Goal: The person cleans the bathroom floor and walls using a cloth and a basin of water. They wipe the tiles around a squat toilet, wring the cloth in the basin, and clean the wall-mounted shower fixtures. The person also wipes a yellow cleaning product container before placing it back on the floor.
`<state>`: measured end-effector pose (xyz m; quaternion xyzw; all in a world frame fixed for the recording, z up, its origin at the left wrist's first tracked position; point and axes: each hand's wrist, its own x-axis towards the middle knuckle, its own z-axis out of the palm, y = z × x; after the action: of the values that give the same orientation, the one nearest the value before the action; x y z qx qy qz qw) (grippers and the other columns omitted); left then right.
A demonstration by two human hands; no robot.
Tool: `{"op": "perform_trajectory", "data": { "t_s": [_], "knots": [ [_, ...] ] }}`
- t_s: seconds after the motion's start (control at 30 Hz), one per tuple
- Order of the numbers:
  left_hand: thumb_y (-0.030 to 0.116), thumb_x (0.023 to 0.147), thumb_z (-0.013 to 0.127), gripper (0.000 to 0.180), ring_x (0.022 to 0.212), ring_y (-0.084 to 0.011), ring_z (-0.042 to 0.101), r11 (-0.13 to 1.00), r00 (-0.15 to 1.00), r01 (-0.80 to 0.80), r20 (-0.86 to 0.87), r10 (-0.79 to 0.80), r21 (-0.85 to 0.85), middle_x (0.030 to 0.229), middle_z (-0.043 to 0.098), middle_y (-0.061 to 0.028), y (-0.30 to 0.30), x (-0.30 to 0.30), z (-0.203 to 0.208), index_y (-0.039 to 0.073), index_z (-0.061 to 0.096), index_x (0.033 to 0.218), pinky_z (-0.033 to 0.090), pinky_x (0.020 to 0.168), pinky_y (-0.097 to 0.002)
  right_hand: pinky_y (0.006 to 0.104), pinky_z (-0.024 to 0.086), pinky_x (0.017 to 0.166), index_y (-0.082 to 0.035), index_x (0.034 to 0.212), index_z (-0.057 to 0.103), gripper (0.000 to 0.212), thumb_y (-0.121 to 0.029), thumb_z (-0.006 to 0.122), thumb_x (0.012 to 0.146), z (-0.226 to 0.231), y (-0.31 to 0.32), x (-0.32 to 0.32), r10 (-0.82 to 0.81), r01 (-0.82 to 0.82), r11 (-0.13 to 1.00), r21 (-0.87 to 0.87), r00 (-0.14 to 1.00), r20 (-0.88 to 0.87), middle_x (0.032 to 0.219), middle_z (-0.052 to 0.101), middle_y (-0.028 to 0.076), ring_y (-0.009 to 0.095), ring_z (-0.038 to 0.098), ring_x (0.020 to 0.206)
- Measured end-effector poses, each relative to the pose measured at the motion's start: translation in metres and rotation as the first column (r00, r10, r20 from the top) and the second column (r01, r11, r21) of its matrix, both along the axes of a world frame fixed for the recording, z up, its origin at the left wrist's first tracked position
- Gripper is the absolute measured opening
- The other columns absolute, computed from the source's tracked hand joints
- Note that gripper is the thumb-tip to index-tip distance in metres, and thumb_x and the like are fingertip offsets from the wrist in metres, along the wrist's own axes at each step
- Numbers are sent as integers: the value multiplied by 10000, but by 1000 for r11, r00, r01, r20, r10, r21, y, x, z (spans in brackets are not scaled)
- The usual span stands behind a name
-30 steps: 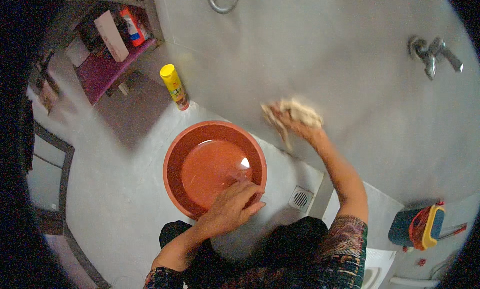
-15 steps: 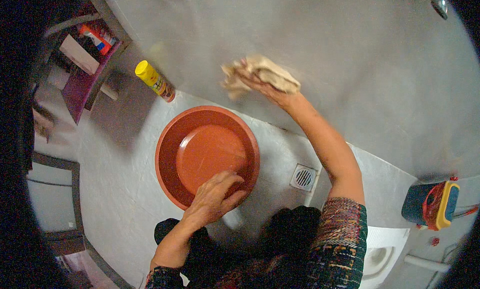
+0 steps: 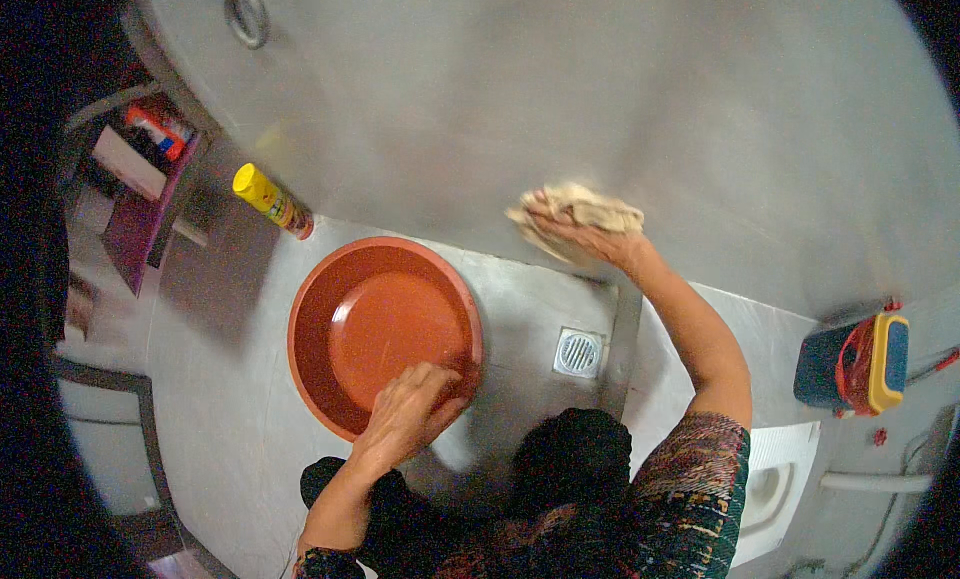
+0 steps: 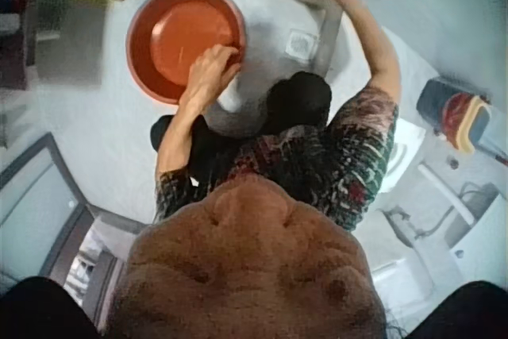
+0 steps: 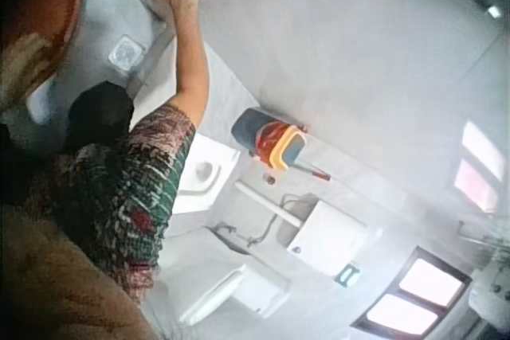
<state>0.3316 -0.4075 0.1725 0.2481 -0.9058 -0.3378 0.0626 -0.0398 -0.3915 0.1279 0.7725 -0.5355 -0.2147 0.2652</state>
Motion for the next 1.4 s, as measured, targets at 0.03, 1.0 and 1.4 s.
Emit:
{"op": "perform_trajectory", "data": {
  "t_s": [0.03, 1.0, 1.4],
  "knots": [
    [171, 781, 646, 259, 896, -341, 568, 1000, 1000, -11, 12, 11, -1, 930, 582, -148, -1, 2, 0, 44, 574, 995, 464, 743, -439, 342, 337, 1053, -308, 1417, 227, 571, -233, 416, 883, 8, -16, 5, 77, -82, 988, -130, 996, -42, 1484, 209, -53, 180, 320, 1306],
    [228, 816, 617, 281, 890, -340, 589, 998, 953, -9, 300, 28, -64, 948, 584, -160, -4, 4, -40, 27, 578, 1007, 476, 736, -445, 341, 469, 848, -181, 1135, 549, 297, -266, 512, 853, -201, 35, -28, -655, 456, 755, 470, 536, 532, 1190, 537, 15, 182, 559, 1040],
    [211, 800, 636, 339, 987, -322, 556, 995, 955, 98, 281, -96, 7, 1010, 577, -153, 1, -3, -30, 43, 557, 1083, 452, 820, -435, 388, 437, 949, -237, 1323, 393, 542, -324, 553, 813, -45, 90, -50, -183, 164, 952, 258, 982, 52, 1248, 486, 33, 243, 501, 1128]
  ]
}}
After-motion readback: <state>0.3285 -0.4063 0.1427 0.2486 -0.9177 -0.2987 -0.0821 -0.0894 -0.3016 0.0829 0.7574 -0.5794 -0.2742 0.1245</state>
